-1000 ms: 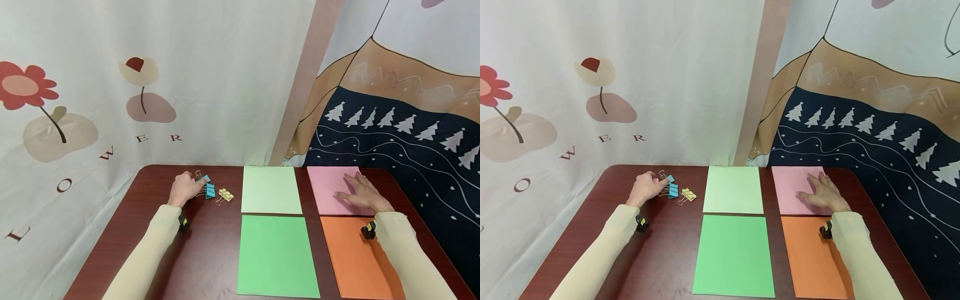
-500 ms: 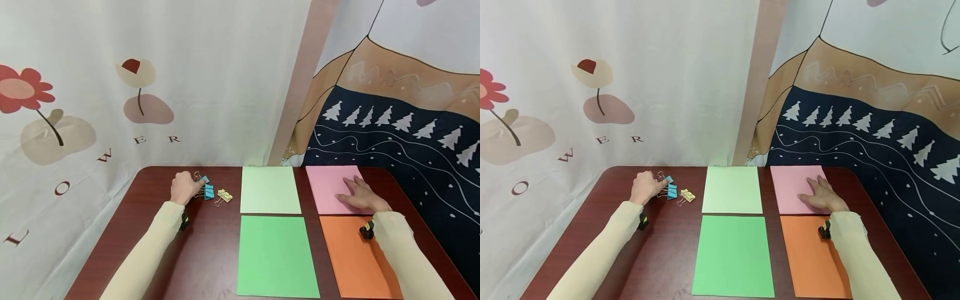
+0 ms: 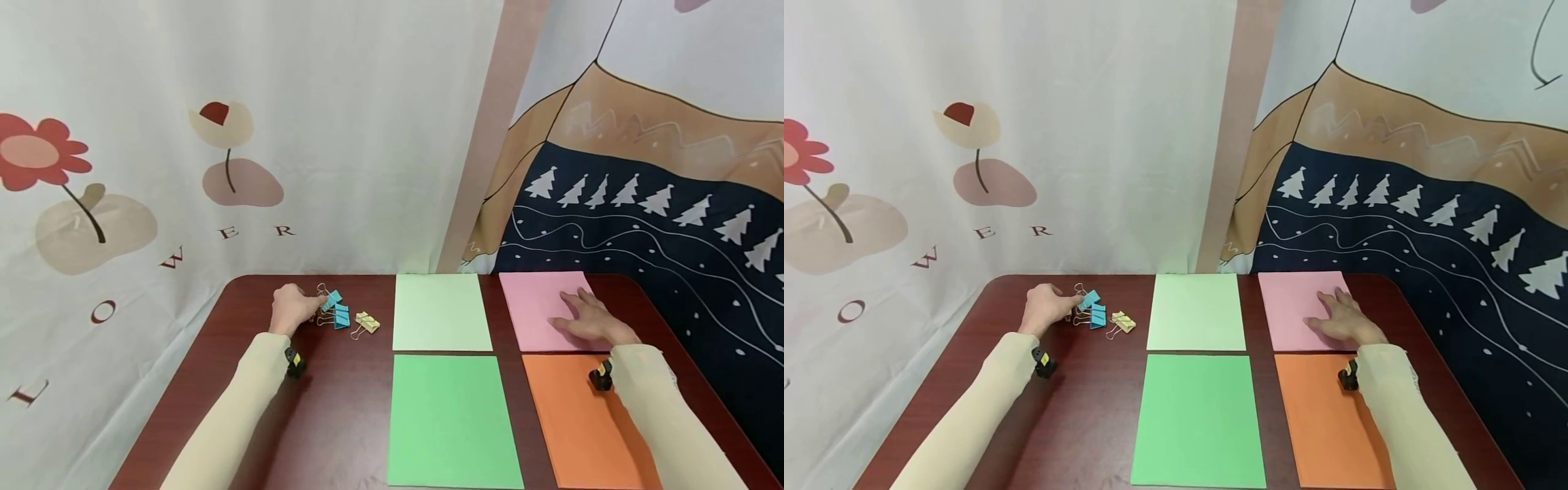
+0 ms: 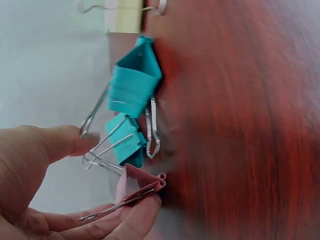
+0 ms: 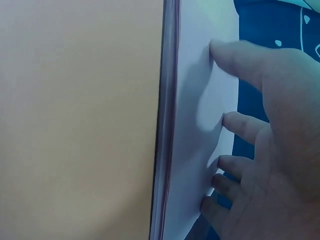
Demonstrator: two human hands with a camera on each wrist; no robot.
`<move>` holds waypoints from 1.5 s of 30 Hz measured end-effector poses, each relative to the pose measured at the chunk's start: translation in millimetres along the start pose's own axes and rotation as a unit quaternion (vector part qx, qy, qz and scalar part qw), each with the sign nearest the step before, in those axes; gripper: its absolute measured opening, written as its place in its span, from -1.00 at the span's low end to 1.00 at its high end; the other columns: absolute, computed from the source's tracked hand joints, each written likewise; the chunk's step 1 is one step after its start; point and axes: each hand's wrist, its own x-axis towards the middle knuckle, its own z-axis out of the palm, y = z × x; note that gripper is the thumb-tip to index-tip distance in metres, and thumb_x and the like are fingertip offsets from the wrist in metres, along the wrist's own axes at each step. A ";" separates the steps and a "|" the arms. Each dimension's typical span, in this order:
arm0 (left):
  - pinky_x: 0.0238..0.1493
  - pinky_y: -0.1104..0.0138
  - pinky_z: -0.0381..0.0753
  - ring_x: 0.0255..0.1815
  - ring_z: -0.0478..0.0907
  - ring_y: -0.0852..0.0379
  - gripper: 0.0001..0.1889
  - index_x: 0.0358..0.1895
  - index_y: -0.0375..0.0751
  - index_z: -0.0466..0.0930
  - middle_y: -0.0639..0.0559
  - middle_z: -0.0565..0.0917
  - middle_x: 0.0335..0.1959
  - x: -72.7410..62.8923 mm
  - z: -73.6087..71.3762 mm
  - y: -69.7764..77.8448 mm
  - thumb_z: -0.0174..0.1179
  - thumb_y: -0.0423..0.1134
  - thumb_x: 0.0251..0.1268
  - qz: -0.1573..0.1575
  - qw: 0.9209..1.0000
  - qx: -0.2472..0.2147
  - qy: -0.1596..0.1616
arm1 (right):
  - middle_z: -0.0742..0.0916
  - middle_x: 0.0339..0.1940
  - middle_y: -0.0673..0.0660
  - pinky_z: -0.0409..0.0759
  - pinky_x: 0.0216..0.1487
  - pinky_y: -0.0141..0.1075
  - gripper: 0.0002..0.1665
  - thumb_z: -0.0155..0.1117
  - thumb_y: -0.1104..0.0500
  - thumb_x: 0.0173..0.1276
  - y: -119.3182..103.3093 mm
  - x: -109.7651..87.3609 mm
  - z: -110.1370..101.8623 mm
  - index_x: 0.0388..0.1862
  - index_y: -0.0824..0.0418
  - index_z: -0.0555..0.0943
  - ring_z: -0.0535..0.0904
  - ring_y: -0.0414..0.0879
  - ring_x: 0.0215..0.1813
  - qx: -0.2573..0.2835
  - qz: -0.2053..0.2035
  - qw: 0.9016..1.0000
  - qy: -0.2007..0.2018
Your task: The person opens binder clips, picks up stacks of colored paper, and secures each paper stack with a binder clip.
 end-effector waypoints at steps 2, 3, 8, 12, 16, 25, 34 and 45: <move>-0.54 0.32 0.42 -0.52 0.60 0.00 -0.56 -0.63 -0.20 0.60 -0.08 0.64 -0.70 -0.2 -5.0 -1.8 0.46 0.07 0.14 -0.023 0.999 -0.027 -0.013 | -0.12 0.60 0.62 -0.18 0.42 0.64 -0.01 0.13 -0.18 0.53 0.1 0.2 -0.7 0.62 0.39 0.04 -0.26 0.62 0.58 -0.008 0.000 1.000 0.008; -0.49 0.33 0.45 -0.47 0.64 0.00 -0.57 -0.57 -0.23 0.66 -0.09 0.69 -0.65 -0.3 -7.6 -2.9 0.49 0.08 0.11 -0.034 0.998 -0.040 -0.018 | -0.11 0.60 0.62 -0.18 0.43 0.63 -0.07 0.08 -0.15 0.57 0.1 0.7 -1.0 0.62 0.39 0.05 -0.26 0.62 0.58 -0.011 -0.001 1.000 0.011; -0.13 0.32 0.59 -0.21 0.69 0.04 -0.46 -0.18 -0.32 0.80 -0.14 0.77 -0.39 -1.3 -17.8 -8.7 0.57 0.13 0.02 -0.074 0.994 -0.075 -0.033 | -0.11 0.62 0.59 -0.21 0.46 0.60 -0.23 -0.13 -0.09 0.68 1.2 4.5 -1.5 0.63 0.35 0.06 -0.26 0.61 0.59 -0.016 0.012 1.000 0.015; -0.03 0.32 0.60 -0.27 0.74 0.11 -0.40 0.01 -0.35 0.75 -0.09 0.81 -0.38 -2.3 -22.8 -12.4 0.56 0.09 0.06 -0.092 0.988 -0.111 -0.049 | -0.12 0.62 0.58 -0.21 0.46 0.61 -0.22 -0.13 -0.10 0.68 2.0 6.4 -1.9 0.63 0.33 0.05 -0.26 0.61 0.59 -0.013 0.017 1.000 0.017; -0.15 0.43 0.65 -0.37 0.78 0.19 -0.39 0.14 -0.36 0.68 0.03 0.81 -0.46 -2.1 -25.1 -16.0 0.53 0.01 0.14 -0.104 0.980 -0.154 -0.063 | -0.08 0.62 0.59 -0.16 0.46 0.61 -0.25 -0.11 -0.07 0.68 1.4 6.7 -1.5 0.63 0.33 0.09 -0.22 0.63 0.58 -0.020 0.011 0.999 0.028; -0.11 0.34 0.77 -0.40 0.76 0.18 -0.43 0.02 -0.41 0.67 -0.02 0.78 -0.39 -3.1 -30.0 -22.2 0.51 0.04 0.17 -0.117 0.976 -0.172 -0.066 | 0.10 0.59 0.60 0.00 0.45 0.57 -0.36 -0.04 0.04 0.66 1.6 7.8 5.0 0.57 0.33 0.25 -0.02 0.63 0.54 -0.027 0.009 0.996 0.081; 0.00 0.35 0.73 -0.02 0.65 0.06 -0.39 0.17 -0.39 0.62 -0.23 0.65 0.11 -10.2 -24.6 -30.0 0.35 0.09 0.30 -0.081 0.983 -0.159 -0.033 | 0.14 0.58 0.59 0.06 0.44 0.56 -0.38 0.11 0.13 0.60 -0.2 4.1 4.6 0.54 0.32 0.32 0.01 0.62 0.52 -0.005 0.023 0.995 0.094; 0.00 0.37 0.71 0.05 0.70 -0.01 -0.33 0.13 -0.36 0.67 -0.28 0.69 0.14 -16.1 -10.8 -44.2 0.30 0.23 0.30 -0.048 0.985 -0.164 0.038 | 0.33 0.36 0.66 0.34 0.40 0.44 -0.18 0.32 0.09 0.44 1.2 4.5 5.2 0.42 0.59 0.27 0.20 0.51 0.30 0.008 0.067 0.985 0.156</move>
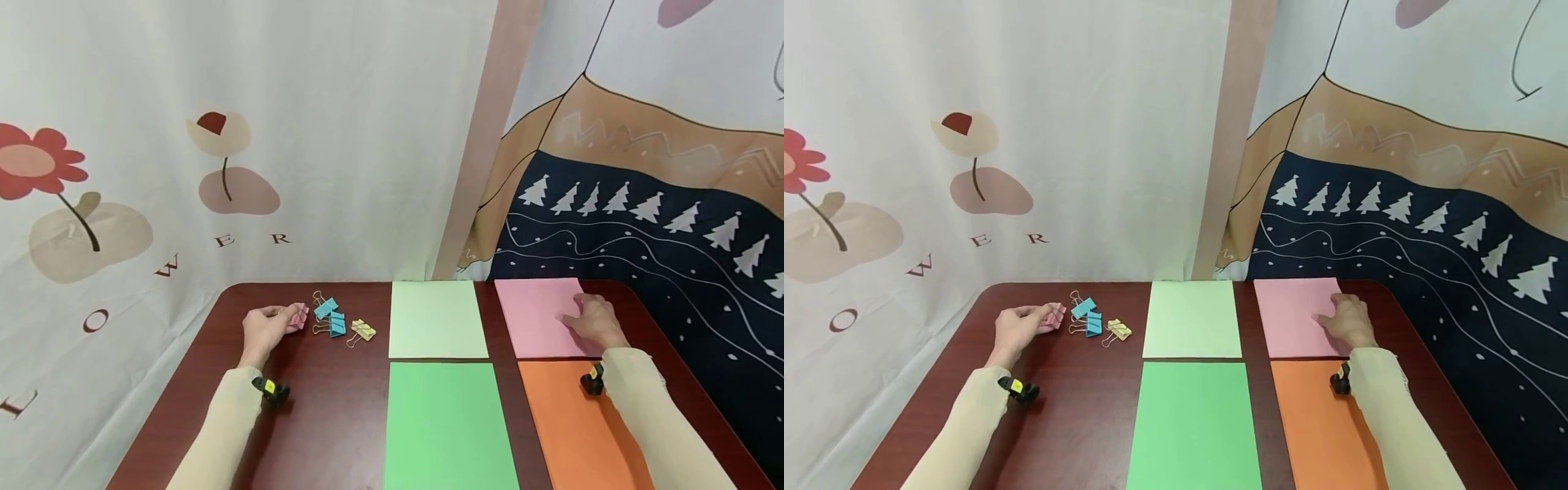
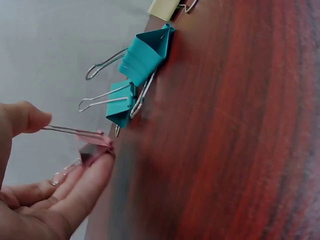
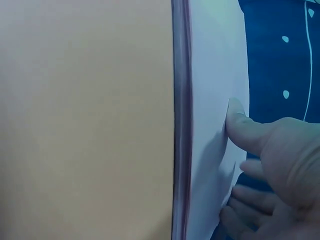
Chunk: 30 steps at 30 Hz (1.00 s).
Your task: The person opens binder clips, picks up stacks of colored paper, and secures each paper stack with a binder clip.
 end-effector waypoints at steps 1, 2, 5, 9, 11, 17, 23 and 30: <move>-0.01 0.41 0.68 0.03 0.71 0.01 -0.33 0.13 -0.35 0.67 -0.28 0.70 0.13 0.0 0.2 -1.6 0.31 0.23 0.30 0.001 1.000 -0.001 0.003 | 0.34 0.33 0.67 0.38 0.36 0.43 -0.14 0.35 0.06 0.41 0.2 -0.9 -0.1 0.42 0.61 0.26 0.21 0.51 0.28 -0.003 0.004 1.000 0.010; -0.03 0.45 0.66 0.01 0.72 0.03 -0.33 0.13 -0.35 0.67 -0.28 0.71 0.12 -0.2 0.4 -3.1 0.31 0.24 0.30 0.003 1.000 -0.002 0.004 | 0.35 0.30 0.68 0.42 0.32 0.43 -0.09 0.39 0.03 0.37 0.4 -1.5 -0.3 0.41 0.62 0.26 0.21 0.51 0.24 -0.008 0.012 1.000 0.019; -0.07 0.53 0.61 -0.03 0.76 0.06 -0.33 0.15 -0.34 0.66 -0.29 0.74 0.10 -0.8 0.4 -6.7 0.31 0.23 0.30 0.009 1.000 -0.004 0.011 | 0.35 0.21 0.69 0.51 0.18 0.39 0.06 0.48 -0.08 0.27 -0.1 -2.5 -1.9 0.38 0.67 0.24 0.22 0.50 0.15 -0.024 0.057 0.998 0.034; -0.12 0.61 0.58 -0.04 0.77 0.07 -0.33 0.17 -0.34 0.66 -0.29 0.74 0.10 -2.0 -0.1 -9.3 0.31 0.22 0.31 0.016 0.999 -0.009 0.028 | 0.36 0.07 0.67 0.53 0.03 0.29 0.13 0.51 -0.22 0.19 -3.2 -2.0 -5.8 0.23 0.72 0.30 0.25 0.48 0.07 -0.046 0.127 0.991 0.017; -0.18 0.66 0.55 -0.10 0.77 0.13 -0.34 0.16 -0.34 0.67 -0.29 0.75 0.08 -2.5 0.0 -10.4 0.31 0.22 0.31 0.018 0.999 -0.014 0.040 | 0.39 0.02 0.66 0.52 0.00 0.25 0.11 0.51 -0.24 0.17 -4.4 -0.9 -8.2 0.15 0.72 0.33 0.27 0.47 0.04 -0.052 0.146 0.988 0.003; -0.29 0.73 0.48 -0.30 0.72 0.35 -0.38 0.08 -0.35 0.73 -0.27 0.78 0.01 -4.4 0.7 -10.7 0.32 0.20 0.31 0.022 0.997 -0.033 0.069 | 0.39 0.11 0.73 0.50 0.14 0.32 0.12 0.53 -0.26 0.14 -4.6 3.8 -14.1 0.15 0.70 0.36 0.25 0.55 0.15 -0.050 0.160 0.986 -0.021; -0.29 0.74 0.53 -0.39 0.73 0.40 -0.41 0.10 -0.36 0.72 -0.28 0.78 0.03 -8.3 -0.2 -8.4 0.33 0.15 0.32 0.026 0.996 -0.055 0.070 | 0.38 0.13 0.72 0.46 0.14 0.29 0.23 0.53 -0.27 0.12 -2.5 6.7 -17.1 0.22 0.75 0.25 0.28 0.51 0.11 -0.045 0.161 0.985 -0.043; -0.30 0.75 0.53 -0.46 0.67 0.52 -0.49 0.11 -0.34 0.73 -0.29 0.78 -0.01 -16.2 0.6 -1.9 0.36 0.03 0.32 0.036 0.993 -0.080 0.074 | 0.48 0.03 0.61 0.45 0.07 0.25 0.12 0.54 -0.25 0.13 0.2 4.2 -17.8 0.14 0.70 0.33 0.32 0.44 0.02 -0.017 0.149 0.988 -0.040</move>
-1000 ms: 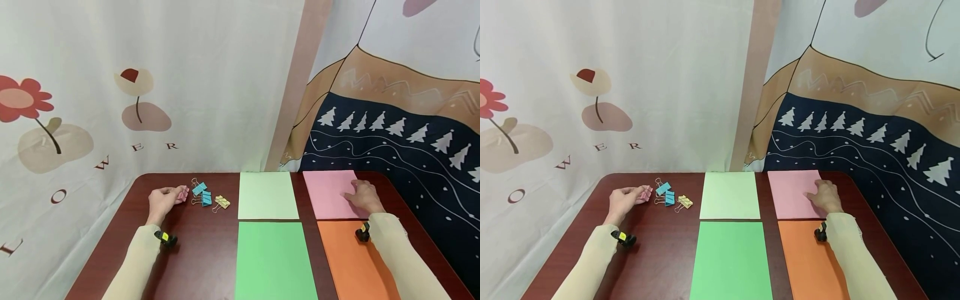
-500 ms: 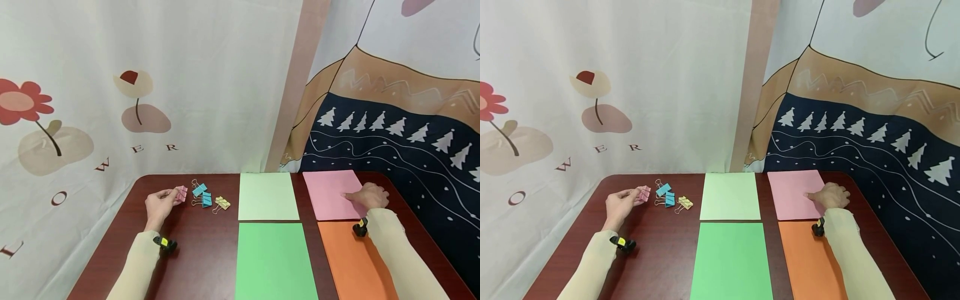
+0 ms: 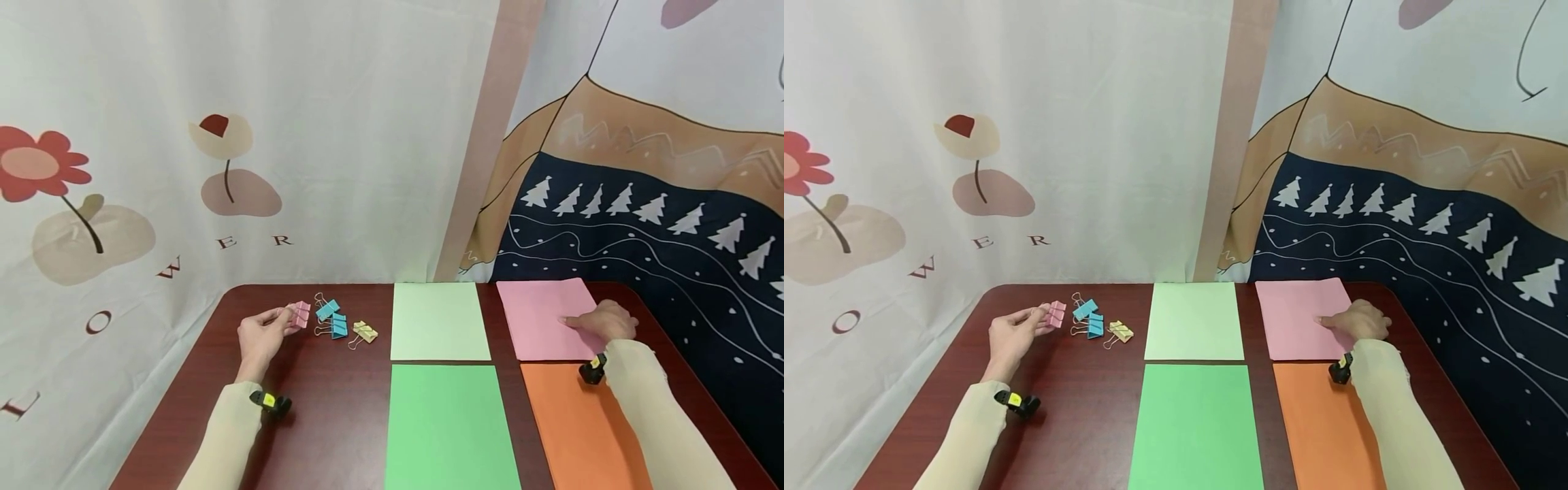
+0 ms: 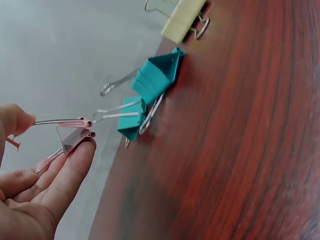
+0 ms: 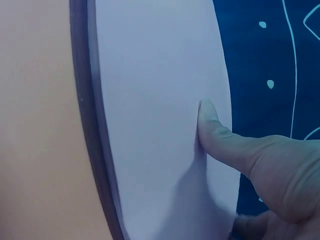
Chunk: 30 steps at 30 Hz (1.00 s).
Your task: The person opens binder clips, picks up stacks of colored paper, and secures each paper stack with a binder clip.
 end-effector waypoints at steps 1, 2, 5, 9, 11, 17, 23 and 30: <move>-0.31 0.74 0.56 -0.46 0.69 0.50 -0.48 0.12 -0.35 0.72 -0.29 0.78 -0.01 -1.7 0.6 1.1 0.36 0.04 0.32 -0.001 1.000 -0.008 -0.006 | 0.49 0.00 0.60 0.44 0.06 0.25 0.09 0.54 -0.24 0.13 0.7 -1.1 -0.6 0.11 0.69 0.35 0.33 0.44 0.01 0.004 -0.005 1.000 0.001; -0.30 0.72 0.59 -0.45 0.71 0.46 -0.48 0.13 -0.36 0.71 -0.30 0.78 0.00 -3.6 1.2 2.3 0.35 0.04 0.34 -0.001 1.000 -0.017 -0.014 | 0.51 -0.04 0.57 0.47 0.03 0.22 0.05 0.54 -0.24 0.13 1.5 -2.1 -1.3 0.07 0.68 0.38 0.35 0.42 -0.01 0.010 -0.007 1.000 0.002; -0.27 0.67 0.66 -0.43 0.78 0.35 -0.44 0.17 -0.38 0.67 -0.30 0.78 0.00 -8.9 3.7 5.1 0.34 0.05 0.36 -0.006 0.998 -0.047 -0.033 | 0.56 -0.17 0.46 0.54 -0.13 0.05 -0.04 0.53 -0.25 0.14 3.5 -5.8 -3.7 -0.03 0.61 0.44 0.42 0.31 -0.10 0.027 -0.013 1.000 0.001; -0.24 0.62 0.70 -0.41 0.80 0.30 -0.43 0.18 -0.39 0.67 -0.29 0.79 -0.03 -14.2 8.1 7.7 0.35 0.06 0.36 -0.007 0.997 -0.068 -0.042 | 0.56 -0.25 0.36 0.58 -0.29 -0.11 -0.09 0.49 -0.29 0.17 6.2 -8.4 -6.5 -0.06 0.55 0.47 0.47 0.21 -0.16 0.052 -0.013 0.999 -0.006; -0.24 0.58 0.73 -0.41 0.80 0.28 -0.44 0.17 -0.40 0.67 -0.30 0.79 -0.04 -16.5 10.6 9.0 0.35 0.04 0.36 -0.007 0.996 -0.079 -0.047 | 0.55 -0.21 0.37 0.57 -0.26 -0.08 -0.13 0.42 -0.27 0.24 8.5 -8.4 -7.2 -0.04 0.54 0.46 0.46 0.22 -0.14 0.069 -0.011 0.998 -0.009; -0.25 0.55 0.74 -0.42 0.80 0.25 -0.44 0.20 -0.41 0.65 -0.34 0.78 -0.04 -23.2 16.6 10.5 0.36 0.01 0.37 -0.012 0.995 -0.086 -0.053 | 0.61 -0.06 0.45 0.60 -0.09 -0.02 -0.29 0.14 -0.13 0.48 21.5 0.2 -6.2 0.05 0.58 0.51 0.48 0.22 -0.09 0.116 -0.046 0.992 -0.014; -0.24 0.51 0.76 -0.42 0.80 0.25 -0.40 0.21 -0.43 0.64 -0.32 0.79 -0.06 -26.6 20.4 10.2 0.37 0.04 0.35 -0.016 0.992 -0.106 -0.066 | 0.48 0.23 0.58 0.57 0.19 0.26 -0.10 -0.01 -0.21 0.57 29.0 5.3 -3.4 0.41 0.58 0.23 0.44 0.34 0.08 0.135 -0.070 0.988 -0.026; -0.21 0.42 0.80 -0.41 0.81 0.21 -0.49 0.17 -0.45 0.65 -0.22 0.82 -0.14 -33.4 27.8 12.6 0.35 -0.07 0.39 -0.012 0.987 -0.138 -0.082 | 0.30 0.48 0.59 0.29 0.46 0.36 -0.14 -0.09 -0.14 0.66 26.8 7.0 0.4 0.59 0.47 0.07 0.31 0.39 0.24 0.196 -0.042 0.980 -0.023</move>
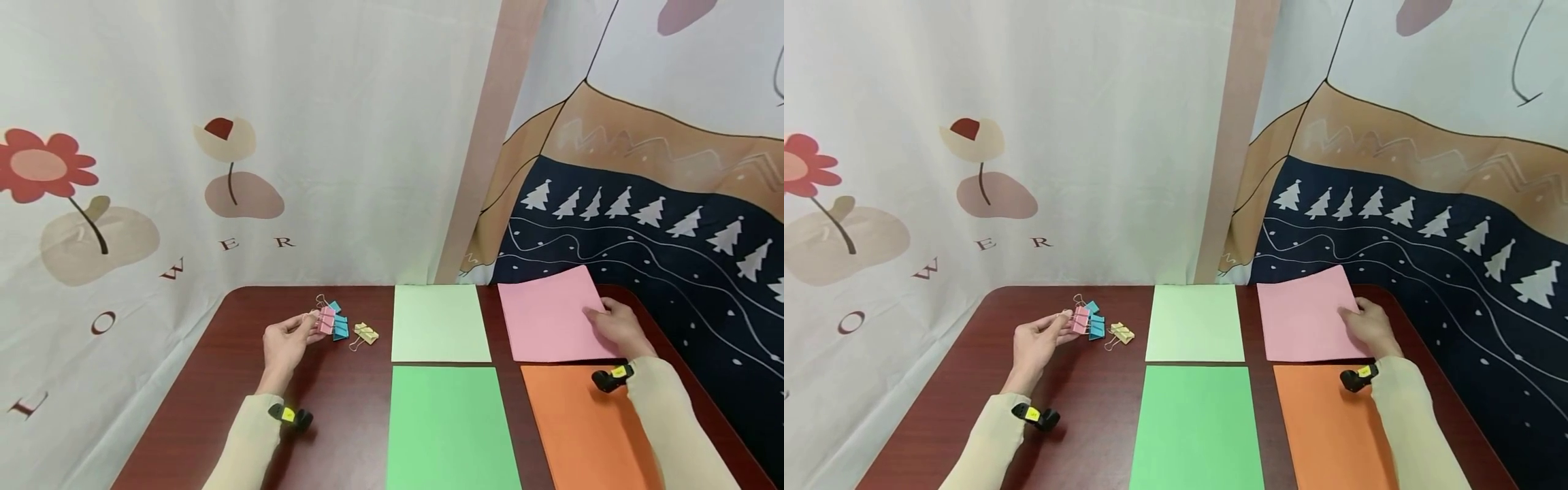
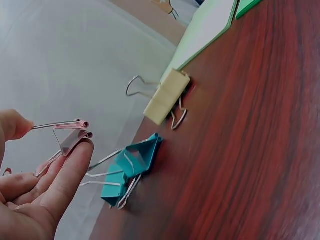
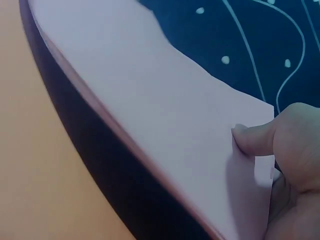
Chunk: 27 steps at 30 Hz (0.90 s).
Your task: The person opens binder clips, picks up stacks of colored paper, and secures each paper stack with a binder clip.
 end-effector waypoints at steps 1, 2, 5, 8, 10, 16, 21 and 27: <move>-0.22 0.41 0.80 -0.42 0.81 0.21 -0.51 0.15 -0.45 0.66 -0.19 0.82 -0.18 -1.1 1.4 0.1 0.35 -0.08 0.38 0.001 1.000 -0.004 0.000 | 0.31 0.47 0.57 0.30 0.45 0.33 -0.16 -0.10 -0.13 0.66 -0.3 -0.3 0.4 0.59 0.46 0.07 0.31 0.39 0.24 0.008 0.003 1.000 0.003; -0.22 0.39 0.81 -0.43 0.81 0.21 -0.54 0.14 -0.45 0.66 -0.17 0.82 -0.21 -1.7 2.8 0.1 0.34 -0.11 0.38 0.003 1.000 -0.010 0.001 | 0.32 0.45 0.56 0.32 0.42 0.31 -0.17 -0.11 -0.13 0.66 -0.8 -0.8 0.6 0.59 0.45 0.09 0.31 0.38 0.23 0.012 0.004 1.000 0.004; -0.23 0.37 0.81 -0.45 0.81 0.19 -0.59 0.11 -0.47 0.67 -0.13 0.83 -0.26 -3.5 7.5 0.5 0.31 -0.18 0.40 0.009 1.000 -0.020 0.000 | 0.34 0.42 0.53 0.41 0.32 0.21 -0.18 -0.12 -0.13 0.67 -3.2 -3.7 1.0 0.60 0.43 0.09 0.34 0.35 0.19 0.026 0.010 1.000 0.005; -0.23 0.37 0.81 -0.44 0.81 0.17 -0.61 0.09 -0.47 0.69 -0.11 0.83 -0.28 -5.6 12.0 1.9 0.31 -0.19 0.39 0.011 1.000 -0.023 -0.002 | 0.40 0.35 0.49 0.54 0.13 0.01 -0.19 -0.12 -0.13 0.67 -4.7 -7.5 1.2 0.61 0.40 0.09 0.43 0.27 0.13 0.036 0.011 0.999 0.004; -0.23 0.36 0.81 -0.43 0.82 0.16 -0.61 0.08 -0.45 0.69 -0.11 0.83 -0.29 -7.6 14.6 3.3 0.32 -0.17 0.39 0.011 1.000 -0.023 -0.006 | 0.45 0.31 0.47 0.56 0.01 -0.14 -0.19 -0.11 -0.14 0.67 -5.2 -10.4 1.5 0.61 0.39 0.10 0.48 0.21 0.08 0.038 0.009 0.999 0.006; -0.23 0.33 0.82 -0.44 0.81 0.15 -0.62 0.09 -0.47 0.69 -0.08 0.83 -0.32 -12.1 21.5 7.4 0.32 -0.21 0.38 0.012 0.999 -0.044 -0.012 | 0.48 0.35 0.48 0.54 -0.03 -0.24 -0.14 -0.11 -0.20 0.65 -7.0 -20.3 2.5 0.63 0.37 0.09 0.52 0.16 0.05 0.046 0.004 0.999 0.009; -0.21 0.28 0.83 -0.43 0.81 0.15 -0.62 0.11 -0.50 0.66 -0.08 0.82 -0.33 -13.1 29.8 8.6 0.31 -0.26 0.38 0.004 0.997 -0.069 -0.024 | 0.49 0.34 0.44 0.57 -0.17 -0.37 -0.13 -0.12 -0.23 0.65 -12.1 -31.1 3.5 0.64 0.32 0.08 0.54 0.10 0.01 0.069 -0.002 0.998 0.013; -0.20 0.26 0.83 -0.43 0.81 0.14 -0.65 0.09 -0.54 0.66 -0.16 0.82 -0.32 -17.7 41.9 10.0 0.30 -0.33 0.37 0.001 0.995 -0.096 -0.032 | 0.61 0.08 0.26 0.64 -0.32 -0.39 -0.17 -0.07 -0.24 0.63 -19.8 -45.4 8.6 0.60 0.29 0.18 0.59 -0.10 -0.23 0.098 -0.022 0.995 0.023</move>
